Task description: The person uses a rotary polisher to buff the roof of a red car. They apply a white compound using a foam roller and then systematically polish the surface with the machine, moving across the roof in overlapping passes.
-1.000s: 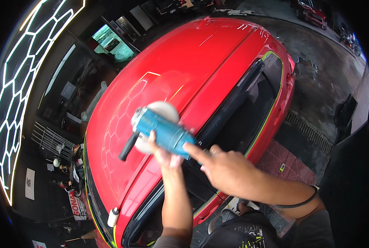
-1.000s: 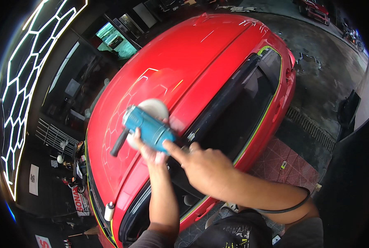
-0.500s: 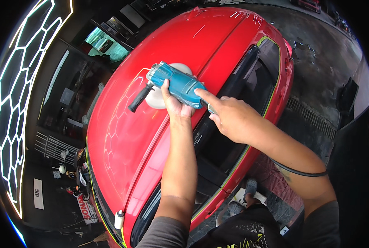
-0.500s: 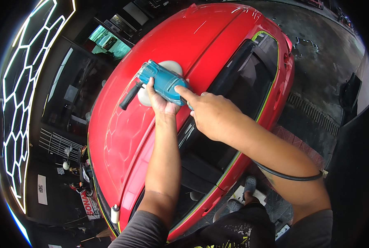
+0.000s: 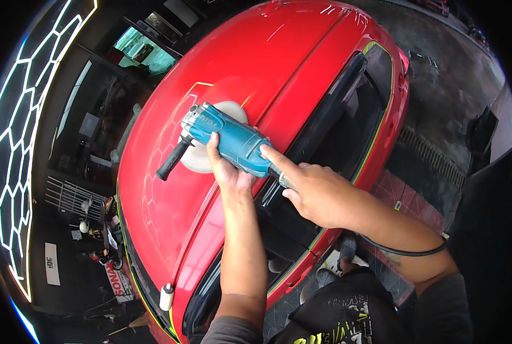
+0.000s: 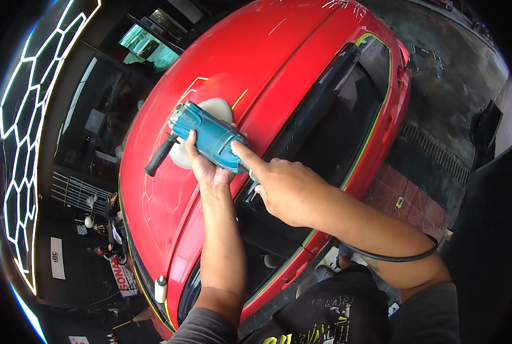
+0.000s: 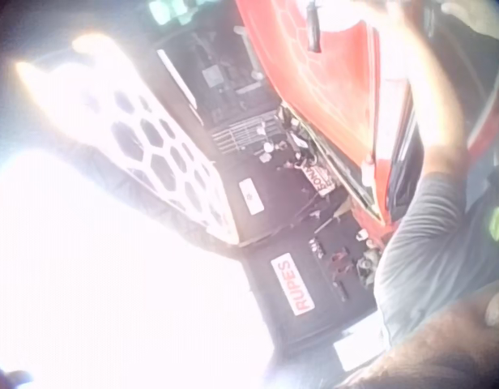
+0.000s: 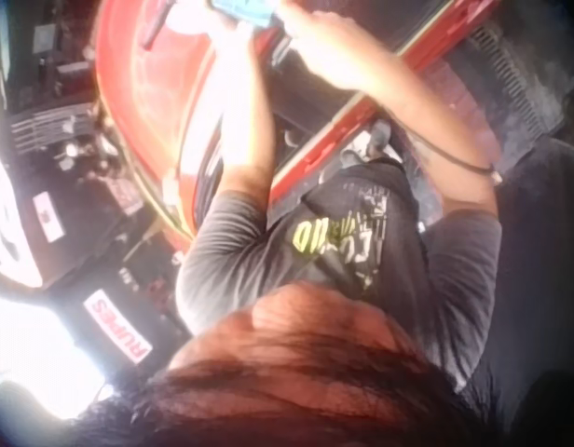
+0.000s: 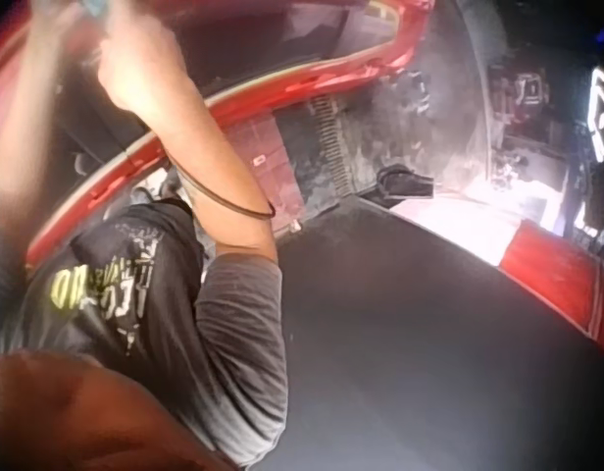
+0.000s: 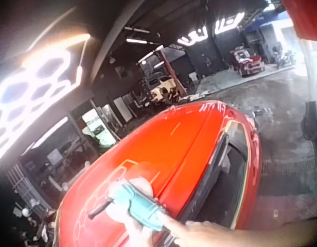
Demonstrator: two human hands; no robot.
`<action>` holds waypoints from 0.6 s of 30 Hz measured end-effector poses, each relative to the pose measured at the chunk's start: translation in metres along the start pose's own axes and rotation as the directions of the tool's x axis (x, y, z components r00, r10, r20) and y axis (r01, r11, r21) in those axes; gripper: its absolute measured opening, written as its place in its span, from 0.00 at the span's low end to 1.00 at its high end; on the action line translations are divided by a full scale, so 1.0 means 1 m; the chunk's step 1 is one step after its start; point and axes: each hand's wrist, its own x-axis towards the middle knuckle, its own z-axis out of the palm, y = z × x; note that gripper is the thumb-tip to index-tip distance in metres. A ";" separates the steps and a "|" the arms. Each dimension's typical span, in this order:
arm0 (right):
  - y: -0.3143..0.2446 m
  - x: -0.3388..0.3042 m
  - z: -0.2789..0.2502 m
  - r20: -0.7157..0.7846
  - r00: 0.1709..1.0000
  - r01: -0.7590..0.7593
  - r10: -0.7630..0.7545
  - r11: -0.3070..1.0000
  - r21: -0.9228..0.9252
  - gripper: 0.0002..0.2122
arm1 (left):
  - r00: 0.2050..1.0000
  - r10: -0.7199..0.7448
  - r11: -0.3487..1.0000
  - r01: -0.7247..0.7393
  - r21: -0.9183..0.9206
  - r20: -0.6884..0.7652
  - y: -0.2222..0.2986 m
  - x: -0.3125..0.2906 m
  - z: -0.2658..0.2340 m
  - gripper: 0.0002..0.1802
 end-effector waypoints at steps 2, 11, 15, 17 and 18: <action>-0.002 -0.002 0.007 0.008 1.000 0.002 -0.001 1.000 -0.019 0.41 | 1.000 0.003 1.000 -0.003 -0.018 0.000 0.001 -0.008 -0.003 0.38; -0.015 -0.010 0.034 0.044 0.998 0.034 -0.035 0.999 0.028 0.42 | 1.000 0.022 0.999 -0.022 -0.026 -0.016 0.018 -0.041 -0.018 0.40; -0.025 -0.016 0.051 0.103 0.993 0.061 -0.063 0.998 0.023 0.42 | 0.999 0.042 0.999 -0.042 0.024 0.011 0.028 -0.073 -0.025 0.42; -0.031 -0.020 0.063 0.110 0.990 0.088 -0.094 0.995 0.051 0.43 | 0.998 0.056 0.998 -0.057 -0.040 -0.036 0.033 -0.094 -0.028 0.42; -0.037 -0.023 0.072 0.127 0.985 0.112 -0.120 0.991 0.072 0.43 | 0.997 0.073 0.997 -0.074 -0.023 -0.030 0.040 -0.108 -0.033 0.42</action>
